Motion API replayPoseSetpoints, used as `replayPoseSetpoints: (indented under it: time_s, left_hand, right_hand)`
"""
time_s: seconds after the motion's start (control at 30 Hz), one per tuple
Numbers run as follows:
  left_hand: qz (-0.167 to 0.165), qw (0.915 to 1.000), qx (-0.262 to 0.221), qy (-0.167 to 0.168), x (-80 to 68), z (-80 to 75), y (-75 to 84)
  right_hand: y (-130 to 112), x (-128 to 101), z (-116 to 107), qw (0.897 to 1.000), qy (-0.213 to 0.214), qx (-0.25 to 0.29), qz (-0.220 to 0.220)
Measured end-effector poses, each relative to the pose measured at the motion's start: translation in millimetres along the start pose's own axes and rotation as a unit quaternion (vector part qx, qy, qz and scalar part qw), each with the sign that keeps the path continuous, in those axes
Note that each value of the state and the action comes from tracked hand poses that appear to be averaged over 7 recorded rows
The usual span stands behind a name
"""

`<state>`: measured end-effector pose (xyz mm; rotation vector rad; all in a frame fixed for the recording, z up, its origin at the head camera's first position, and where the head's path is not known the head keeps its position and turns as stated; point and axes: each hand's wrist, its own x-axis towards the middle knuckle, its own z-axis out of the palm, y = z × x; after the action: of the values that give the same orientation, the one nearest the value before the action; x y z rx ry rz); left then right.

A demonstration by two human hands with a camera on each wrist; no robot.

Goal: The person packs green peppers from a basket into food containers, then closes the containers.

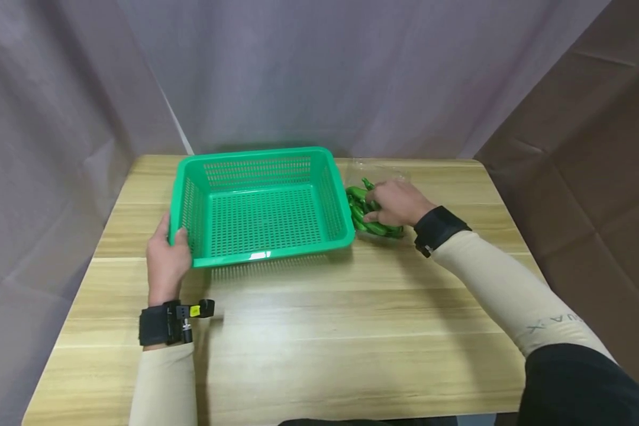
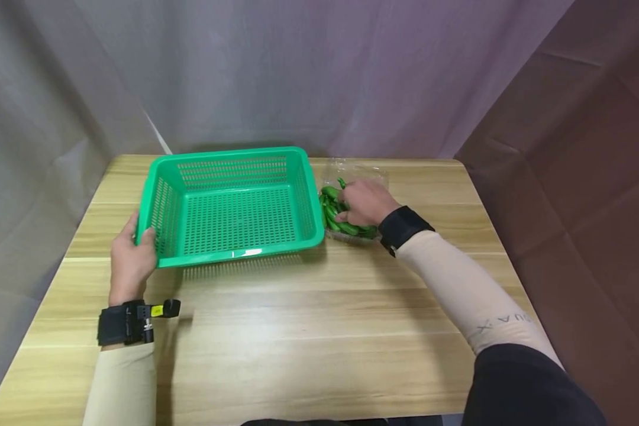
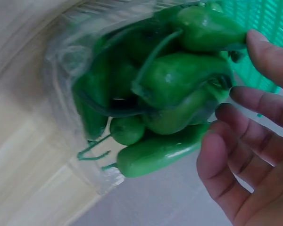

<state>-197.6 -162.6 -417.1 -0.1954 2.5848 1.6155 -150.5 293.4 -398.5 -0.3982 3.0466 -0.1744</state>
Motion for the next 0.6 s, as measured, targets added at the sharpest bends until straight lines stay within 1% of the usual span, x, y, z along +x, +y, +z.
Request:
replayPoseSetpoints:
  time_s: [0.13, 0.23, 0.33, 0.47, 0.6]
  left_hand:
    - [0.008, 1.0000, 0.001, 0.001, 1.4, 0.4, -1.3]
    - [0.007, 1.0000, 0.000, -0.003, 1.4, 0.9, -2.0]
    - [-0.001, 0.9999, -0.006, -0.010, 1.0, 1.1, -2.7]
    - [-0.010, 0.9998, -0.004, -0.018, 2.0, -2.2, -5.0]
    - [-0.013, 0.9996, -0.006, -0.026, 6.6, -12.1, -10.5]
  right_hand:
    - [3.1, -4.0, 4.1, 1.000, 0.002, 0.023, 0.007]
    - [5.8, -7.0, 6.0, 0.999, 0.000, 0.043, 0.014]
    - [9.4, -10.5, 7.3, 0.997, 0.000, 0.070, 0.024]
    - [16.2, -15.8, 8.0, 0.991, 0.013, 0.117, 0.063]
    - [25.0, -20.9, 5.6, 0.980, 0.043, 0.152, 0.123]
